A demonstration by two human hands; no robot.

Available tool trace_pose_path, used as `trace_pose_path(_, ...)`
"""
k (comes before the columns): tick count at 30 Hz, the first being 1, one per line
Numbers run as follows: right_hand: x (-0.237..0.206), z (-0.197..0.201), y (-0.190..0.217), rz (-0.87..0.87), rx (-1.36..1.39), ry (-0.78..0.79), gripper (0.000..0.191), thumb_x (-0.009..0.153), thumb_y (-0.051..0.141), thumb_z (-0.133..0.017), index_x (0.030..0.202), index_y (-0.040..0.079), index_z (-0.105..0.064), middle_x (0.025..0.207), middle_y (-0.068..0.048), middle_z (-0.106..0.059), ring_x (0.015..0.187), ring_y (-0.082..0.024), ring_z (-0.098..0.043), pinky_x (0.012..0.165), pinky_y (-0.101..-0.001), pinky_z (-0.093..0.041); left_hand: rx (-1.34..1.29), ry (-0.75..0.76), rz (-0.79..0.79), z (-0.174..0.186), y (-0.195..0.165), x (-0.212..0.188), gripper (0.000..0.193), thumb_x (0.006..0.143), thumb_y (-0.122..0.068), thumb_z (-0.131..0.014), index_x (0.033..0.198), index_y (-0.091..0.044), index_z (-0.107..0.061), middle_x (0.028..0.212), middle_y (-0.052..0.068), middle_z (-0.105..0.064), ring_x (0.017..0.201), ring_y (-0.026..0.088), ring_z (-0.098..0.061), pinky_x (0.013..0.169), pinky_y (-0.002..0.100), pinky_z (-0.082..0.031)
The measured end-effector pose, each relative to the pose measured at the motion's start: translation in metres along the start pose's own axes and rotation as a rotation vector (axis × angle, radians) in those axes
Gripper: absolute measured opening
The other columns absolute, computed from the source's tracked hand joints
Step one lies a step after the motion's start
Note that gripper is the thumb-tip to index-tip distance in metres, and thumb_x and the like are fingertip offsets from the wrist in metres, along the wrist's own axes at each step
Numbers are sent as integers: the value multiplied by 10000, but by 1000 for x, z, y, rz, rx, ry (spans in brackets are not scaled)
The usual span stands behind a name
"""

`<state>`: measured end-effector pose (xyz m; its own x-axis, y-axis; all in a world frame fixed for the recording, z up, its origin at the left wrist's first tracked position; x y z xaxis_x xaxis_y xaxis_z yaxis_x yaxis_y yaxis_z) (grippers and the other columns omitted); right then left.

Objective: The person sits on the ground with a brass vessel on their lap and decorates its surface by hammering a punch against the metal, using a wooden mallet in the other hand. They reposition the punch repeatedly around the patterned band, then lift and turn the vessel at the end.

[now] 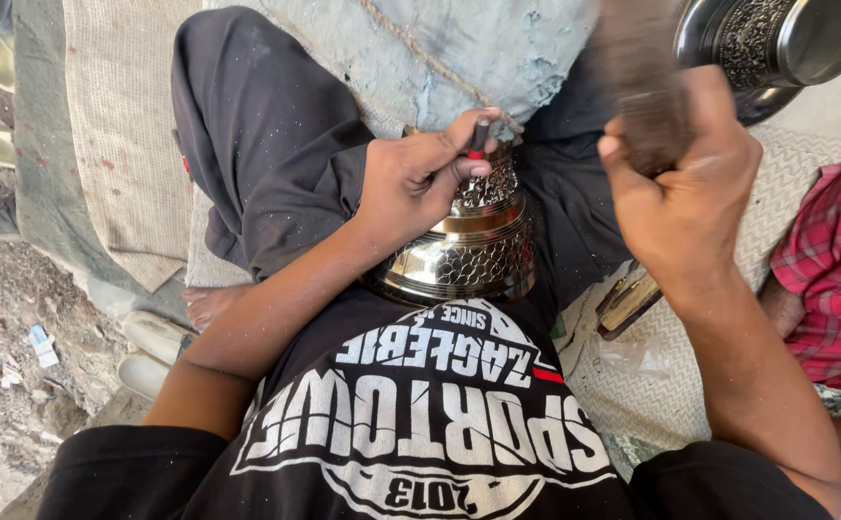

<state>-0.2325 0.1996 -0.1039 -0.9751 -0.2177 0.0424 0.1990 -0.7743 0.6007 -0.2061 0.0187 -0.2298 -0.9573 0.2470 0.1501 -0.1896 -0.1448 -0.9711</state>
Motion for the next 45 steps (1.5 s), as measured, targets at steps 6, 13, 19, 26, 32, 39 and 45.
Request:
trace_pose_path(6,-12,11,-18,-5,-392,44,269,828,-40,-687,1072,70,-700,952,-121,-707,795,-323,-695,720,-424,-510,-165,-48,41,0,-1,3,376,955,79,-749,1314,5,-665,1131,96,-785,938,130,-775,856,226,-635)
trace_pose_path(13,-21,18,-26,49,-394,-9,315,834,-61,-722,1127,54,-706,953,-119,-715,836,-302,-706,746,-366,-513,-19,96,37,-5,-10,2,522,920,69,-759,1408,-26,-600,1148,99,-788,872,91,-764,837,221,-604)
trace_pose_path(19,-5,-4,-41,-79,246,5,365,860,-36,-730,1181,117,-648,1046,-57,-721,906,-238,-698,847,-342,-532,0,69,10,-7,-14,1,588,921,131,-672,1466,-59,-562,1101,83,-798,961,104,-797,878,227,-623)
trace_pose_path(26,-4,-12,-32,35,-79,101,415,804,-117,-702,1177,65,-701,1011,-103,-744,878,-236,-725,800,-357,-562,-20,52,-7,-9,-10,0,550,908,163,-613,1424,-23,-594,1080,111,-791,997,137,-809,886,243,-648)
trace_pose_path(32,-5,-12,-29,55,-142,102,374,779,-95,-711,1112,75,-707,935,-97,-741,823,-251,-731,724,-392,-540,-12,53,-3,-10,-6,-2,455,931,99,-721,1369,18,-623,1034,119,-797,875,136,-800,812,244,-638)
trace_pose_path(39,-8,-13,-25,131,-172,66,380,780,-100,-723,1124,58,-700,996,-131,-768,872,-273,-740,779,-382,-574,10,45,-29,-9,-7,-3,387,912,115,-719,1273,-16,-672,1047,124,-793,909,139,-800,832,252,-633)
trace_pose_path(45,-9,-14,-34,4,86,60,266,927,-72,-699,1167,32,-653,1042,-128,-738,964,-225,-749,845,-346,-580,-35,62,17,-10,-7,0,440,895,137,-698,1319,27,-652,1028,121,-795,893,132,-790,816,246,-628)
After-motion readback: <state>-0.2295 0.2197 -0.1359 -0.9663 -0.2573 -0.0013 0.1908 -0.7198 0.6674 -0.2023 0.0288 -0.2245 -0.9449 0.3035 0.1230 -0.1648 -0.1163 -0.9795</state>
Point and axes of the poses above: each hand's wrist, its own x-axis towards the middle knuckle, its own z-axis out of the back of the hand, y = z × x, the point moved 10 cm from there along x, towards the middle knuckle
